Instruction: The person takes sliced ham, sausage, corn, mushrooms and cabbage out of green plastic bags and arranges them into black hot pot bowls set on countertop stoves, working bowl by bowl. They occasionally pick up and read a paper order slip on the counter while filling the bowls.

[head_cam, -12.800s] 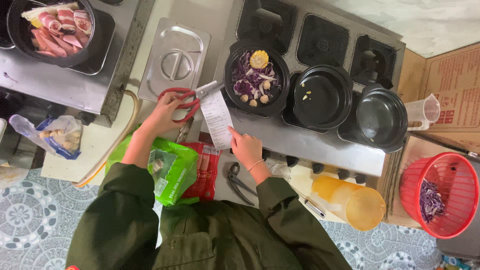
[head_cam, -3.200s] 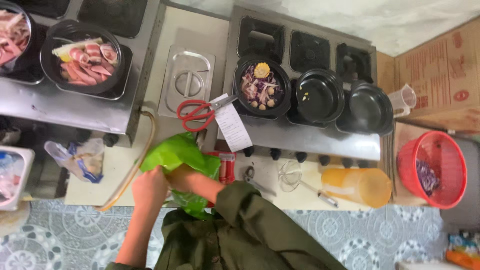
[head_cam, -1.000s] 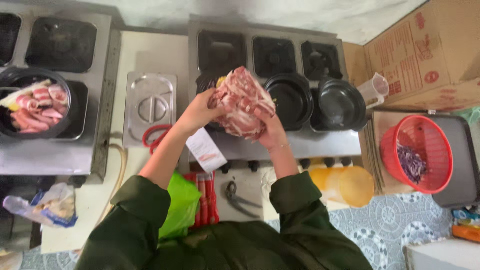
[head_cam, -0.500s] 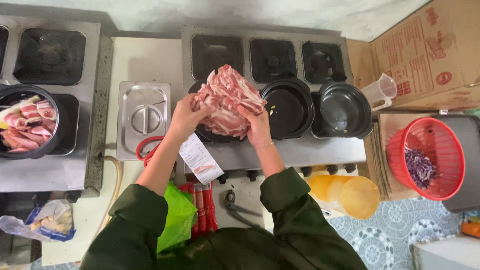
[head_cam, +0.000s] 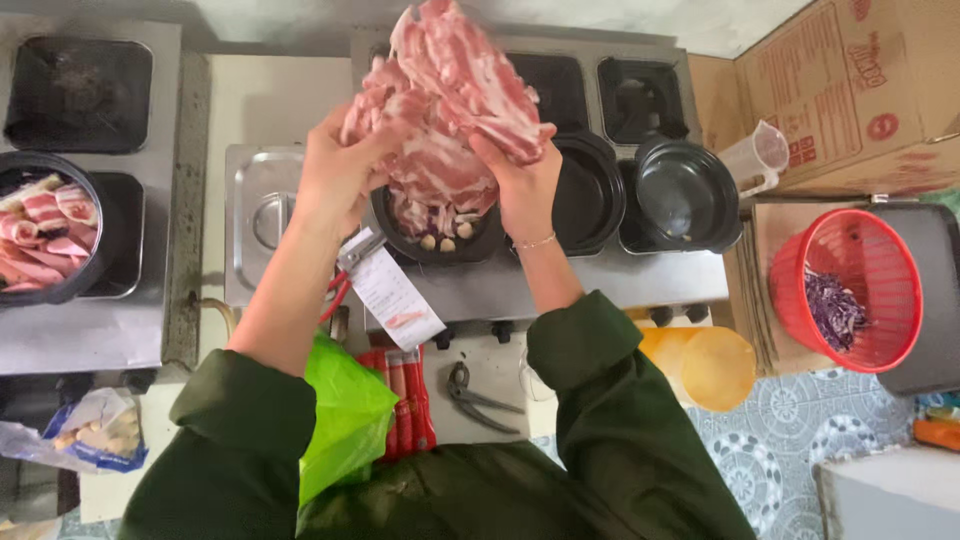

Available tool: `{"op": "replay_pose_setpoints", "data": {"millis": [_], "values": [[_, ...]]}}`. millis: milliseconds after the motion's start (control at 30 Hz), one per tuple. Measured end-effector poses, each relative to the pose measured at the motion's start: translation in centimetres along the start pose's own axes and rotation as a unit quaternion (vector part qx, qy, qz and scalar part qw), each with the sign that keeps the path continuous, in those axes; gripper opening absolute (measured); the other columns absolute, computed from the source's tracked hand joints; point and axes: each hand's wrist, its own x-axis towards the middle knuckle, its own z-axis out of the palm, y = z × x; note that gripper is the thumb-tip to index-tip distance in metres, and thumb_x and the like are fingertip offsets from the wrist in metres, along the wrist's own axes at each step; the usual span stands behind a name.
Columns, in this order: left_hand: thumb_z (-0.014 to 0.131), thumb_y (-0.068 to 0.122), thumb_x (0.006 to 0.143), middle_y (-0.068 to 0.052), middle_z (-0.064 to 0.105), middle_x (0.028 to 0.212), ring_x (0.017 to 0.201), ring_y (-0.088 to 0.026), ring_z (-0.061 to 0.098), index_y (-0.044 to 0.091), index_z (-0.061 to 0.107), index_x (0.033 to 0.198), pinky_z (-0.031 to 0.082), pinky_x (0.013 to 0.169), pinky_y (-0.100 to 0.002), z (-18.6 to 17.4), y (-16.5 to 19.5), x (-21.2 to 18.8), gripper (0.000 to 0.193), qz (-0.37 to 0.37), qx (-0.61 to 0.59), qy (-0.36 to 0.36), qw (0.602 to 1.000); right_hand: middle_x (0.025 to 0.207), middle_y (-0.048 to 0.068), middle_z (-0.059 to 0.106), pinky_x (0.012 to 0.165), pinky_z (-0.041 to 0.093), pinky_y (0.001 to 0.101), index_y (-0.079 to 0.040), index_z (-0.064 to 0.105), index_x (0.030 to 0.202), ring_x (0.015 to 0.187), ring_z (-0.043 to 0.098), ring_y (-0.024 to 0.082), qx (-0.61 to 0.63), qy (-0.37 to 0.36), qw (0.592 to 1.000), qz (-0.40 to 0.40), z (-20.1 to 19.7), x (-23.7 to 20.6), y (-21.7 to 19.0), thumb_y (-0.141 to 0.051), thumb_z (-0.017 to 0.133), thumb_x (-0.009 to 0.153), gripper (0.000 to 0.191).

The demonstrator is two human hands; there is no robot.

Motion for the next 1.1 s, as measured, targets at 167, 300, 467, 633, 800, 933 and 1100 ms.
{"op": "replay_pose_setpoints", "data": {"millis": [167,300,467,633,800,933,1100], "values": [[0.069,-0.002,0.096,-0.008,0.070,0.115,0.101,-0.020,0.071,0.002,0.059,0.131,0.060,0.086,-0.038,2.0,-2.8,-1.5,0.036,0.086,-0.214,-0.062,0.971,0.114,0.005,0.072,0.100,0.051,0.0312,0.003,0.069,0.118,0.107,0.067,0.015,0.190,0.056,0.978,0.065,1.5,-1.2,1.0,-0.001,0.082,0.087,0.033],[0.071,-0.005,0.089,-0.009,0.072,0.115,0.102,-0.020,0.072,0.001,0.061,0.126,0.061,0.087,-0.037,3.4,-5.6,-1.4,0.038,0.071,-0.235,-0.027,0.969,0.116,0.004,0.071,0.100,0.051,0.0323,0.000,0.065,0.121,0.108,0.067,0.015,0.229,0.095,0.964,0.098,1.6,-3.2,2.5,-0.003,0.080,0.087,0.037],[0.072,-0.005,0.088,-0.010,0.072,0.110,0.095,-0.020,0.070,-0.003,0.061,0.121,0.059,0.081,-0.036,4.6,-7.5,-0.4,0.035,0.084,-0.184,0.074,0.976,0.114,0.006,0.071,0.097,0.052,0.0311,0.003,0.066,0.118,0.104,0.065,0.014,0.005,0.144,0.989,-0.021,1.4,-4.6,4.8,0.000,0.081,0.093,0.030],[0.072,-0.005,0.084,-0.006,0.072,0.110,0.097,-0.017,0.071,0.002,0.060,0.124,0.059,0.082,-0.033,4.9,-9.3,-0.6,0.042,0.076,-0.165,0.136,0.974,0.110,0.007,0.074,0.090,0.055,0.0322,0.002,0.068,0.119,0.099,0.069,0.016,0.108,0.242,0.964,0.026,2.3,-4.4,7.1,-0.002,0.076,0.090,0.030],[0.072,-0.007,0.085,-0.008,0.071,0.112,0.098,-0.019,0.072,0.000,0.060,0.123,0.060,0.081,-0.035,3.7,-9.8,-1.1,0.041,0.077,-0.212,0.113,0.968,0.118,0.008,0.071,0.091,0.055,0.0336,0.003,0.065,0.124,0.105,0.068,0.017,0.187,0.209,0.956,0.083,2.0,-4.7,7.4,-0.005,0.075,0.094,0.032],[0.071,-0.009,0.090,-0.010,0.070,0.114,0.101,-0.022,0.071,-0.004,0.061,0.125,0.060,0.084,-0.037,3.1,-8.8,-2.4,0.037,0.107,-0.234,0.083,0.963,0.121,0.008,0.069,0.091,0.057,0.0378,0.000,0.063,0.128,0.107,0.068,0.020,0.272,0.241,0.912,0.188,1.8,-4.4,7.7,-0.010,0.073,0.095,0.036],[0.059,0.000,0.091,-0.009,0.068,0.116,0.105,-0.025,0.071,0.007,0.054,0.128,0.061,0.087,-0.043,1.0,-5.4,-4.3,0.039,0.082,-0.328,0.044,0.940,0.122,0.009,0.068,0.100,0.059,0.0432,-0.006,0.062,0.127,0.110,0.067,0.021,0.364,0.181,0.903,0.137,-1.0,-2.6,8.0,-0.011,0.071,0.098,0.031]]}}
